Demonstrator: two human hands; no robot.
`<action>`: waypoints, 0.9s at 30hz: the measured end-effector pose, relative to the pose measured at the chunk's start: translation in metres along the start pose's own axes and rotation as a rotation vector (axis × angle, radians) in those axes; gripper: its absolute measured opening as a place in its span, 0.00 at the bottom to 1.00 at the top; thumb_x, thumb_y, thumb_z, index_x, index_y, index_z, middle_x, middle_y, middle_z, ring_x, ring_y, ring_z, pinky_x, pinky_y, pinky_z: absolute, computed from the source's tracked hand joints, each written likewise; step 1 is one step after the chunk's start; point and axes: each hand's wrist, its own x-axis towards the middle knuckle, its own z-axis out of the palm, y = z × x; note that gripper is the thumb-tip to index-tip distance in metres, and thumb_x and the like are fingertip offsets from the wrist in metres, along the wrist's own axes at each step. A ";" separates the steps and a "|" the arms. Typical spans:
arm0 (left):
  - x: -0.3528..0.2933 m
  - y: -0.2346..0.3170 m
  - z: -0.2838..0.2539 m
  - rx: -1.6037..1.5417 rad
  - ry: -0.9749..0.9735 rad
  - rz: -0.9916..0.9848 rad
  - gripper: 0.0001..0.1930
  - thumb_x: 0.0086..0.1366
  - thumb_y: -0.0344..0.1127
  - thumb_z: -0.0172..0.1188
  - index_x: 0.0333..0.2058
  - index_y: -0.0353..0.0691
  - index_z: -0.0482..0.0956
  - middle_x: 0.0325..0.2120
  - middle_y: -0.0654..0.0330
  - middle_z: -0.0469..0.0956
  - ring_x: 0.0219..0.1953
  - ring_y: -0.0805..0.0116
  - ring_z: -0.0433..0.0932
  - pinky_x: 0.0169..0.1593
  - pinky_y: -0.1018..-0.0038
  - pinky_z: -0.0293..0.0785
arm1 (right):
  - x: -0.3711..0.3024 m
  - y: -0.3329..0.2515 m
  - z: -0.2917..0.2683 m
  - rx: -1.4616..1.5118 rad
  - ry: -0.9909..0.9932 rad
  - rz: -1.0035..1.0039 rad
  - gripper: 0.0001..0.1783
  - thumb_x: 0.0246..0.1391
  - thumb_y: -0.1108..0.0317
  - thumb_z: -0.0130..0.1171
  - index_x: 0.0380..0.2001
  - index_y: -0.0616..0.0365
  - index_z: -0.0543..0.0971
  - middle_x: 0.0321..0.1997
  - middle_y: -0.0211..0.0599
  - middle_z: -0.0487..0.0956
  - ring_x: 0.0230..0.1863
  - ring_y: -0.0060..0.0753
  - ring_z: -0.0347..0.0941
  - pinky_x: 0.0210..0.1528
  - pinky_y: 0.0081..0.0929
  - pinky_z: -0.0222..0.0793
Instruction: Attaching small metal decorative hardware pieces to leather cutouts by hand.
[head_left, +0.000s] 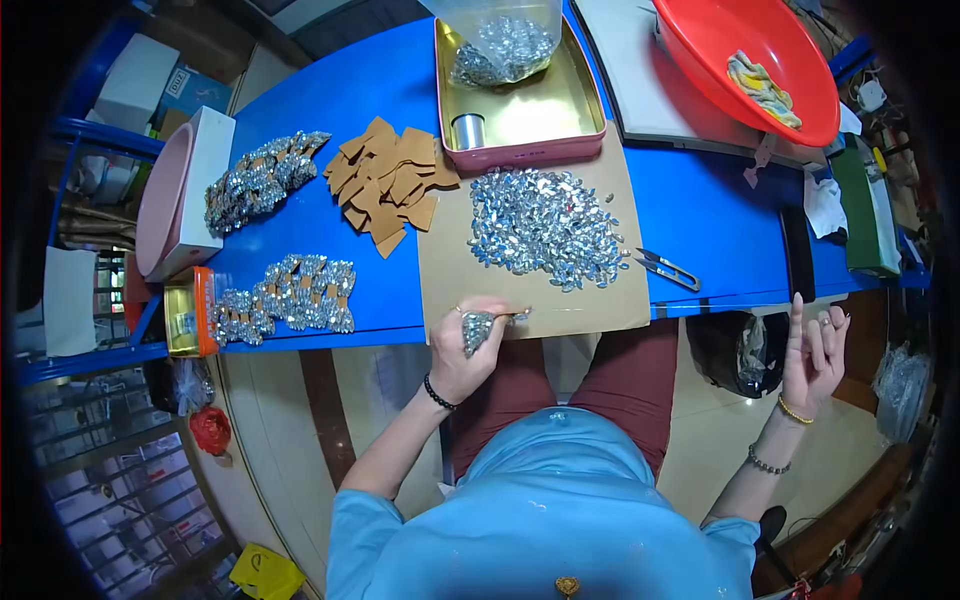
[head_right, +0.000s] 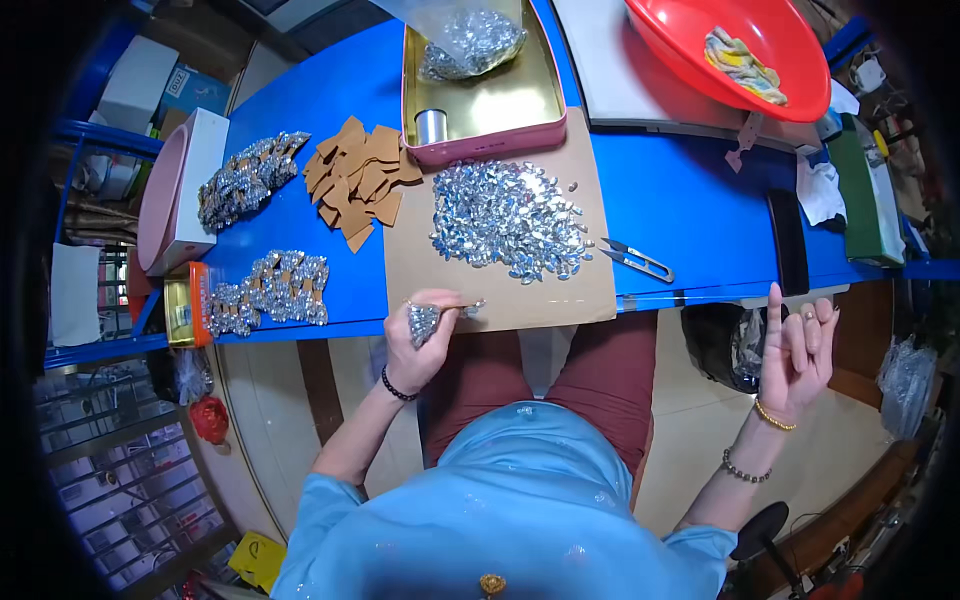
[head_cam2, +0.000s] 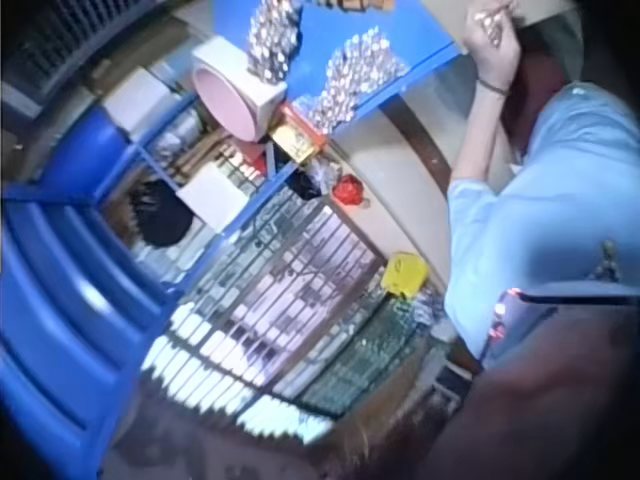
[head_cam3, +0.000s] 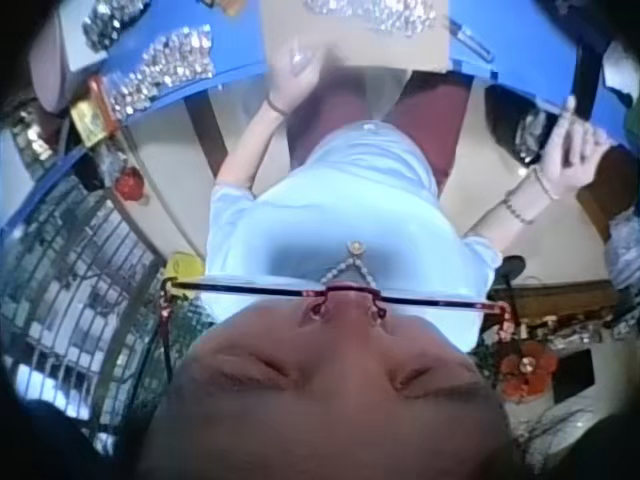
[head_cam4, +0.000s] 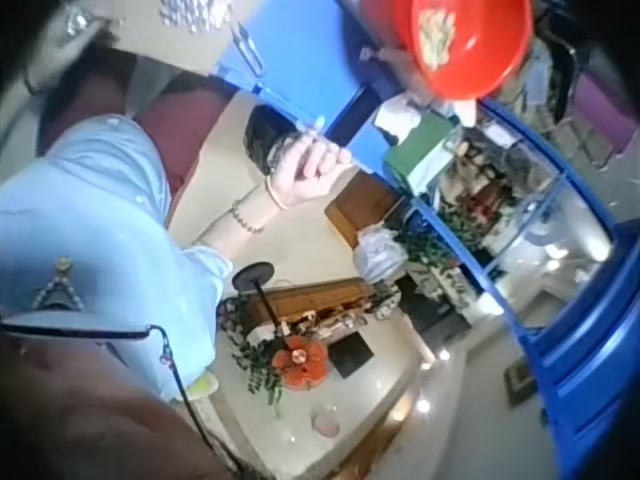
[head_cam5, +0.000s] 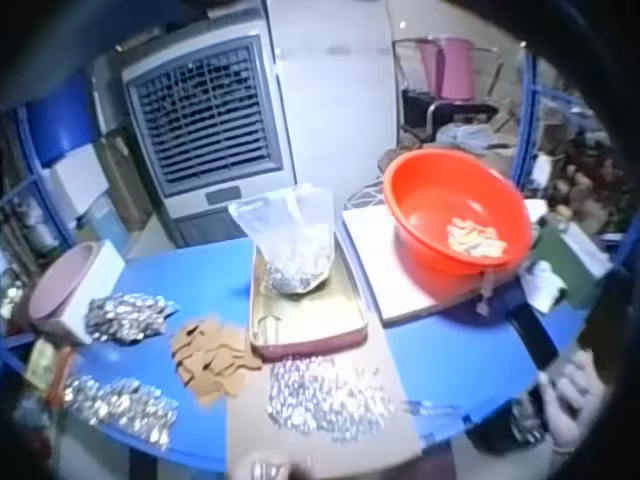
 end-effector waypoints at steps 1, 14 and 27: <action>0.005 0.007 -0.007 -0.150 -0.157 -0.233 0.14 0.64 0.36 0.52 0.46 0.39 0.74 0.35 0.52 0.79 0.25 0.68 0.78 0.31 0.79 0.74 | -0.004 0.000 -0.006 -0.029 0.068 -0.033 0.07 0.64 0.70 0.39 0.34 0.62 0.65 0.15 0.26 0.52 0.13 0.17 0.50 0.70 0.43 0.41; -0.009 0.027 -0.003 -1.475 -0.340 -1.250 0.15 0.66 0.37 0.49 0.47 0.33 0.70 0.37 0.48 0.77 0.19 0.76 0.73 0.23 0.82 0.68 | -0.050 0.037 -0.074 -0.415 0.551 0.004 0.09 0.63 0.66 0.42 0.32 0.58 0.68 0.16 0.22 0.57 0.14 0.15 0.49 0.66 0.42 0.50; -0.017 0.024 0.006 -1.322 -0.486 -1.118 0.10 0.64 0.34 0.52 0.38 0.34 0.75 0.29 0.55 0.79 0.16 0.81 0.67 0.21 0.82 0.65 | -0.065 0.027 -0.086 -0.271 0.725 0.003 0.07 0.62 0.66 0.45 0.32 0.57 0.70 0.17 0.23 0.62 0.14 0.15 0.50 0.64 0.44 0.54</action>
